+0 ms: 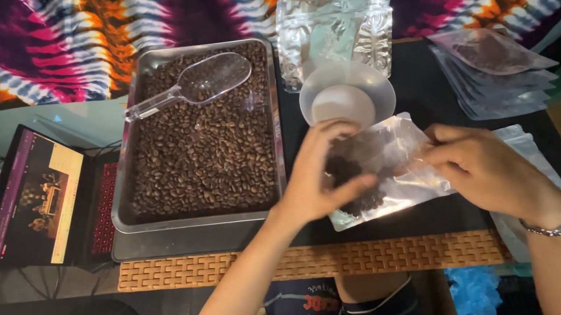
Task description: Inspecting and sorting silver bags of coffee beans next to a tray of roasted beans.
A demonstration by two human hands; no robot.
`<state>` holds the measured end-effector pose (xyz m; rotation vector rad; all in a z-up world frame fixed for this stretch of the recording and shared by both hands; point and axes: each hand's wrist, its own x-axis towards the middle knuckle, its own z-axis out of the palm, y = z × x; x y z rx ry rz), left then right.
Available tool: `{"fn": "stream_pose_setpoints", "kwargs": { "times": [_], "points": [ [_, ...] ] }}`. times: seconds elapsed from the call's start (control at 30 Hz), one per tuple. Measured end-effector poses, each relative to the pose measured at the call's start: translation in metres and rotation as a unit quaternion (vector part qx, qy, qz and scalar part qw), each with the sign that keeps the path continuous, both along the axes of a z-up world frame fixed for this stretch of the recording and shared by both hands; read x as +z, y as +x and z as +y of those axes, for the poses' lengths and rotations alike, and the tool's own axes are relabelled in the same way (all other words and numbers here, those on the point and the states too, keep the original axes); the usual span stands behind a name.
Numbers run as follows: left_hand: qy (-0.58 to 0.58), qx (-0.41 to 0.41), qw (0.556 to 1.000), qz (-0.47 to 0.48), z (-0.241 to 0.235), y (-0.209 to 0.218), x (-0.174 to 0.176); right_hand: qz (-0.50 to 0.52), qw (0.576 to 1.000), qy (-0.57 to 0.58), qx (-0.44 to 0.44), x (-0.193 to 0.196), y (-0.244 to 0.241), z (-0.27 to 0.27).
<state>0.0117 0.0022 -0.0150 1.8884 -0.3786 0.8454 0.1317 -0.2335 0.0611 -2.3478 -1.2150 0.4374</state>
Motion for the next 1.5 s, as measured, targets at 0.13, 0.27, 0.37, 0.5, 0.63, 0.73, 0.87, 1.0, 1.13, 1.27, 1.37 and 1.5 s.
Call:
{"fn": "stream_pose_setpoints", "kwargs": {
  "times": [0.13,0.27,0.37,0.5,0.63,0.73,0.87,1.0,1.13,1.27,1.37,1.5],
  "points": [
    [0.090,0.045,0.994,0.040,-0.005,-0.009,0.012,0.034,0.999,-0.010,0.002,0.004,0.005,-0.001],
    [0.024,0.006,0.995,0.095,-0.001,-0.007,0.003,0.119,0.992,-0.045,-0.016,0.030,-0.002,0.010],
    [0.001,-0.037,0.993,0.114,0.000,-0.008,0.004,0.105,0.987,-0.118,-0.030,0.042,0.000,0.021],
    [-0.072,-0.126,0.979,0.144,0.002,-0.005,0.011,0.249,0.961,-0.109,-0.046,0.046,0.011,0.028],
    [-0.128,-0.224,0.938,0.232,0.012,0.001,0.012,0.183,0.958,-0.220,-0.030,0.070,0.002,0.043],
    [-0.147,-0.309,0.855,0.391,0.010,0.009,-0.002,0.192,0.959,-0.203,0.049,0.061,0.011,0.044],
    [-0.322,-0.378,0.750,0.437,0.003,0.019,-0.049,0.140,0.958,0.027,0.249,0.048,0.029,0.045],
    [-0.498,-0.462,0.626,0.382,-0.002,0.016,-0.041,0.192,0.925,0.319,-0.080,0.050,-0.007,0.060],
    [-0.581,-0.563,0.516,0.280,-0.014,0.012,-0.018,0.199,0.839,0.475,-0.179,-0.011,-0.012,0.060],
    [-0.710,-0.282,0.593,0.256,-0.016,0.016,-0.001,0.252,0.774,0.507,-0.284,-0.064,-0.050,0.056],
    [-0.713,-0.228,0.632,0.201,-0.009,0.021,0.002,0.317,0.728,0.526,-0.304,-0.080,-0.087,0.070],
    [-0.697,-0.201,0.671,0.152,0.001,0.015,0.002,0.472,0.647,0.512,-0.311,-0.066,-0.099,0.093]
  ]
}}
